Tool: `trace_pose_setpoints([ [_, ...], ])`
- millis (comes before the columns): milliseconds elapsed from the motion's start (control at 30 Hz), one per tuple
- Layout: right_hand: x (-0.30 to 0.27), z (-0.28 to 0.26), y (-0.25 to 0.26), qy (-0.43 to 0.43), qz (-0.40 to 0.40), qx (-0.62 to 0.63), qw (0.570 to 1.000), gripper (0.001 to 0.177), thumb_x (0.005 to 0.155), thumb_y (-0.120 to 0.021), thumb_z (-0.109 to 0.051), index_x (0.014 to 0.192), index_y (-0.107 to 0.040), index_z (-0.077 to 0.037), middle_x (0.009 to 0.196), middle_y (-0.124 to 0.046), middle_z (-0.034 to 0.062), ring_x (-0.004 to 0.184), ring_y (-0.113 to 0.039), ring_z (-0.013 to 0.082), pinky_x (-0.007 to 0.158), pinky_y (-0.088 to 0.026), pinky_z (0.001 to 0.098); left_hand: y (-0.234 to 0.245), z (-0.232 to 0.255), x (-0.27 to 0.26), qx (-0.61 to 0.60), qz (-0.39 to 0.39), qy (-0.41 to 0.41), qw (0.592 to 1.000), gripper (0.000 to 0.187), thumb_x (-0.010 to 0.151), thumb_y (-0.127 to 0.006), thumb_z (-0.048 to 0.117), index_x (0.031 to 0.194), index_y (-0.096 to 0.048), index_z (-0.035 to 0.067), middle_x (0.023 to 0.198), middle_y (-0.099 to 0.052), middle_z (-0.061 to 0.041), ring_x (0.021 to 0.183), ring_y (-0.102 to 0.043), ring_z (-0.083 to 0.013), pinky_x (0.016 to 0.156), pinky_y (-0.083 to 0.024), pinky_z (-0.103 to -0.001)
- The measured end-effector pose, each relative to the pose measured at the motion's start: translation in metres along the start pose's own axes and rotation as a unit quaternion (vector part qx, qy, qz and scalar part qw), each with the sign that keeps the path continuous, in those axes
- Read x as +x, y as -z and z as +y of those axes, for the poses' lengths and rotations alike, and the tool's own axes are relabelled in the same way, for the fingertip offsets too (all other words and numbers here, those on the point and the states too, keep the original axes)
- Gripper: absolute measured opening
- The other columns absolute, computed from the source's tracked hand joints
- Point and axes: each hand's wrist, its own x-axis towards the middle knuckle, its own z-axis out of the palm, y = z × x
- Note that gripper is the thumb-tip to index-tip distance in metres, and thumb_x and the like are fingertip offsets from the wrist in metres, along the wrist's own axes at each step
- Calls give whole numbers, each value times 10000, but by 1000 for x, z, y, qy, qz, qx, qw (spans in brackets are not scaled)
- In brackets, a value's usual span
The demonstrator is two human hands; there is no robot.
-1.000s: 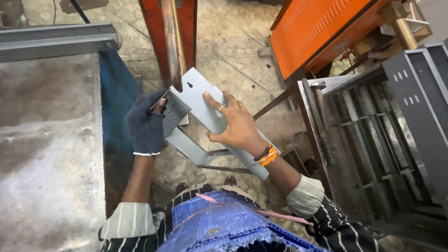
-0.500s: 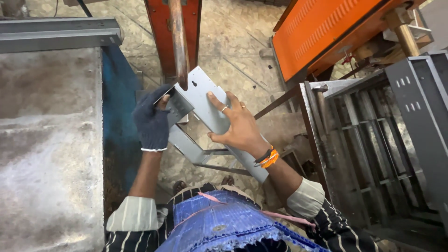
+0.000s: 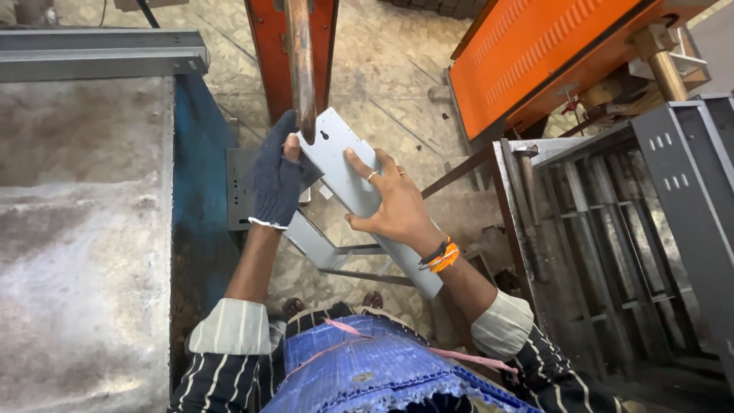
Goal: Assembling and spot welding sheet metal components to construct a rectangular metal casing.
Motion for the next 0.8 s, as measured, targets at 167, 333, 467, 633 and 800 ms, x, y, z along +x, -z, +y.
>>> trace_pose_setpoints([
  [167,2,-2,1,-14,-6,-5,1000,1040,617,-867,-369,1550,-407,-384,1501,-416,320,1282,-504,543,1051,-459,512,2,10,9,53,-44,4,998,529,1080,-547,343,1484,-493,6,1321,-668,-199,1109,-685,-255,938,-529,-361],
  [333,1,1,0,-14,0,-16,1000,1038,615,-862,-368,1547,-408,-396,1512,-405,314,1269,-507,548,1056,-458,519,2,2,8,11,-78,37,996,525,1073,-546,371,1462,-496,21,1276,-697,-154,1139,-684,-211,946,-529,-334],
  [467,0,-1,-6,-9,11,-52,999,1028,621,-844,-359,1550,-405,-383,1520,-402,281,1220,-526,536,1029,-460,540,2,2,12,-96,-61,54,992,458,1049,-601,203,1447,-506,-4,1324,-664,-124,1190,-635,-199,1006,-504,-330],
  [633,-5,-3,-12,19,57,-87,994,1046,615,-849,-362,1557,-395,-331,1500,-409,277,1207,-539,522,994,-446,570,4,8,16,-150,-50,113,981,422,967,-637,75,1377,-572,-1,1238,-699,-67,1075,-645,-148,889,-508,-284],
  [800,-5,3,-18,23,72,-50,996,1007,628,-847,-353,1547,-435,-363,1499,-431,266,1190,-567,506,1028,-472,536,9,6,20,-95,-81,86,988,268,987,-654,122,1218,-705,-3,1074,-744,-37,978,-651,-109,865,-513,-264],
])
